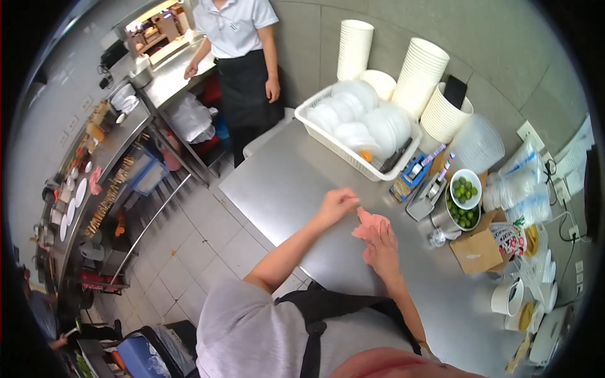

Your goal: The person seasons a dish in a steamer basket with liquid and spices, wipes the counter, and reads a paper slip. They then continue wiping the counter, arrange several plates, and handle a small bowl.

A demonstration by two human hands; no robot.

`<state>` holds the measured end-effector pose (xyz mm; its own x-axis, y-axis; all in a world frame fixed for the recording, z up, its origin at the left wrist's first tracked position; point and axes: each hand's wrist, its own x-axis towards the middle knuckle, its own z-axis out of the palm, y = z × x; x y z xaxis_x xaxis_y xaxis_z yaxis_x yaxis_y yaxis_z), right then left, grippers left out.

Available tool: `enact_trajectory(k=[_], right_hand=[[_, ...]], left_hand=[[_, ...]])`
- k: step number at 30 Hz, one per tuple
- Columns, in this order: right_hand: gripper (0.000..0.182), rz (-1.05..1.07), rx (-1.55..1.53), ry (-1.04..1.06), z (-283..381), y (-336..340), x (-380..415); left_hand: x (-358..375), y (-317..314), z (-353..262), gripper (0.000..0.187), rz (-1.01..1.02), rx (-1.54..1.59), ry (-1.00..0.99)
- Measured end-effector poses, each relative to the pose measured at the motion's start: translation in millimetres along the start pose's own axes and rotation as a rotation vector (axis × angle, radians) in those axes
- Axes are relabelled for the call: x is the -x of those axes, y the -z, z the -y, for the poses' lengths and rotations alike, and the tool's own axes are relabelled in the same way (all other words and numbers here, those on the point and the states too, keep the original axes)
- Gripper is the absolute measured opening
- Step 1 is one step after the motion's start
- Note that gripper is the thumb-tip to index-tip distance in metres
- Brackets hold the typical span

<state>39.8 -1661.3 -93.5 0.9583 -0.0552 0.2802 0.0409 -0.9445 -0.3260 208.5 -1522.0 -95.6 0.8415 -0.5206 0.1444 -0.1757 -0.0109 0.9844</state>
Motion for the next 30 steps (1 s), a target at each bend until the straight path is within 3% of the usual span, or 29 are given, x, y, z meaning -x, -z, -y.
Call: enact_trajectory(k=[3,5,10,13,14,16,17,18,20,22,24,28,30], right_hand=[[0.05,-0.035,0.027,0.009,-15,-9,-13],[0.05,-0.056,0.01,0.008,-18,-11,-23],[0.049,-0.142,0.039,0.019,-18,-29,-57],[0.049,-0.166,0.014,0.137,-4,-34,-86],[0.046,-0.064,-0.024,0.134,5,-32,-96],[0.042,0.022,-0.06,0.12,28,-28,-120],[0.042,0.097,0.002,0.08,44,-27,-132],[0.043,0.181,0.06,0.037,57,-32,-142],[0.044,0.152,0.083,0.029,69,-61,-166],[0.047,0.109,0.113,0.034,84,-92,-194],[0.045,-0.08,0.119,0.032,112,-120,-211],[0.044,-0.073,0.024,0.122,183,-146,-221],[0.046,-0.069,-0.019,0.286,214,-153,-210]], left_hand=[[27,67,-1,0.047,-0.262,-0.083,0.207],[47,113,-8,0.058,-0.384,-0.17,0.169],[69,200,-13,0.061,-0.568,-0.123,0.131],[68,240,-7,0.053,-0.548,-0.315,0.055],[62,253,5,0.053,-0.538,-0.316,0.04],[49,277,32,0.042,-0.673,-0.968,-0.097],[48,281,26,0.038,-0.582,-0.908,0.114],[42,286,37,0.038,-0.565,-0.91,0.112],[32,292,62,0.043,-0.478,-0.977,0.164],[34,285,58,0.049,-0.352,-1.2,0.114],[35,287,59,0.051,-0.329,-1.114,0.059],[35,296,56,0.05,-0.413,-0.971,-0.06],[32,304,63,0.049,-0.371,-0.921,-0.088]])
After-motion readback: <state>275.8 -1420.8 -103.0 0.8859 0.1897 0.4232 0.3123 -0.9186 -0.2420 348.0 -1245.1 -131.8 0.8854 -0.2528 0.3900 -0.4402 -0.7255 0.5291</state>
